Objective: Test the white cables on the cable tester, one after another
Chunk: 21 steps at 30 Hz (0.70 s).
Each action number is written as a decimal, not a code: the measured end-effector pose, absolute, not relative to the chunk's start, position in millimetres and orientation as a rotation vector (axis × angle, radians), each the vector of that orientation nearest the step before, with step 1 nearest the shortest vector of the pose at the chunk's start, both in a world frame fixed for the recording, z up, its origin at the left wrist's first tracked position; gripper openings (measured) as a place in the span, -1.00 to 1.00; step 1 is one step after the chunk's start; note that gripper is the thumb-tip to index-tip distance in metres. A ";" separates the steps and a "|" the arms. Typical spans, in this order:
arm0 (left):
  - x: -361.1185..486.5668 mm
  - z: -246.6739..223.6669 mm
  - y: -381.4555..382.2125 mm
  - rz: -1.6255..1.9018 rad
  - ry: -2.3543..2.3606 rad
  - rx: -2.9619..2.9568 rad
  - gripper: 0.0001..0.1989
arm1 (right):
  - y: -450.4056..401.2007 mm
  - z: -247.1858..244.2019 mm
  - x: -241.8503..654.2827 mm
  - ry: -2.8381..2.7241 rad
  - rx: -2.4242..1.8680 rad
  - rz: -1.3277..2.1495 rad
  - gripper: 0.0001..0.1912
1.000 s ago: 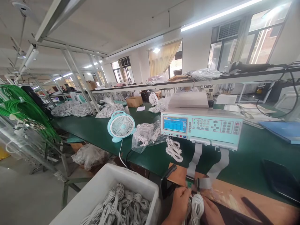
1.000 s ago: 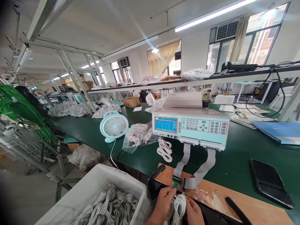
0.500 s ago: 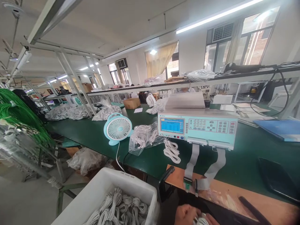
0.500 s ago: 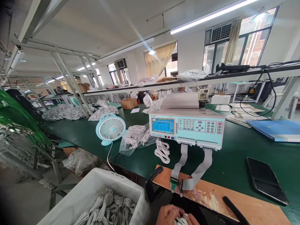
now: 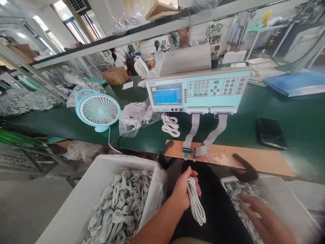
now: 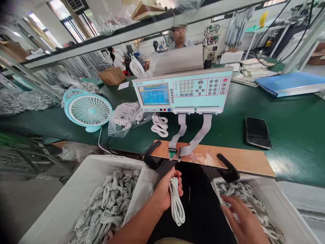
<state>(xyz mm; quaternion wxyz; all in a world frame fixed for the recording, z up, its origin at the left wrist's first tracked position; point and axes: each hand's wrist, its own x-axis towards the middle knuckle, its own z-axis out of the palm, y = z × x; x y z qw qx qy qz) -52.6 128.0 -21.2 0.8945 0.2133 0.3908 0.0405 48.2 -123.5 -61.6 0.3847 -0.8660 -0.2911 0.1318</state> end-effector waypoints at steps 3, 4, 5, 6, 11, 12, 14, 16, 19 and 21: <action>-50.5 -22.2 118.8 0.202 0.825 0.504 -0.67 | -68.9 -43.0 11.5 -0.744 -1.891 0.759 -0.67; -50.4 -21.0 115.7 0.268 0.822 0.548 -0.65 | -52.6 -37.6 1.2 -0.753 -1.778 0.840 -0.67; -50.8 -18.9 112.6 0.338 0.814 0.597 -0.64 | -38.9 -33.7 -7.2 -0.754 -1.685 0.884 -0.66; -51.7 -16.4 109.8 0.397 0.798 0.642 -0.63 | -28.1 -31.5 -13.4 -0.735 -1.614 0.894 -0.62; -64.0 -4.7 104.3 0.331 0.655 0.699 -0.60 | -13.1 -38.4 -18.8 -0.326 -1.280 0.971 -0.56; -67.4 -4.5 105.4 0.307 0.636 0.729 -0.60 | -14.4 -40.8 -17.2 -0.221 -1.167 1.048 -0.57; -74.4 -7.0 108.2 0.287 0.628 0.858 -0.64 | -17.0 -44.9 -13.8 -0.055 -0.964 1.156 -0.60; -81.9 -12.1 110.0 0.287 0.634 1.056 -0.69 | -17.6 -48.0 -11.0 0.028 -0.852 1.160 -0.63; -94.8 -19.6 106.9 0.261 0.668 1.346 -0.70 | -14.6 -48.8 -9.7 0.069 -0.912 1.053 -0.61; -102.9 -23.9 102.1 0.106 0.784 1.365 -0.69 | -11.0 -45.1 -9.4 0.069 -1.050 0.907 -0.59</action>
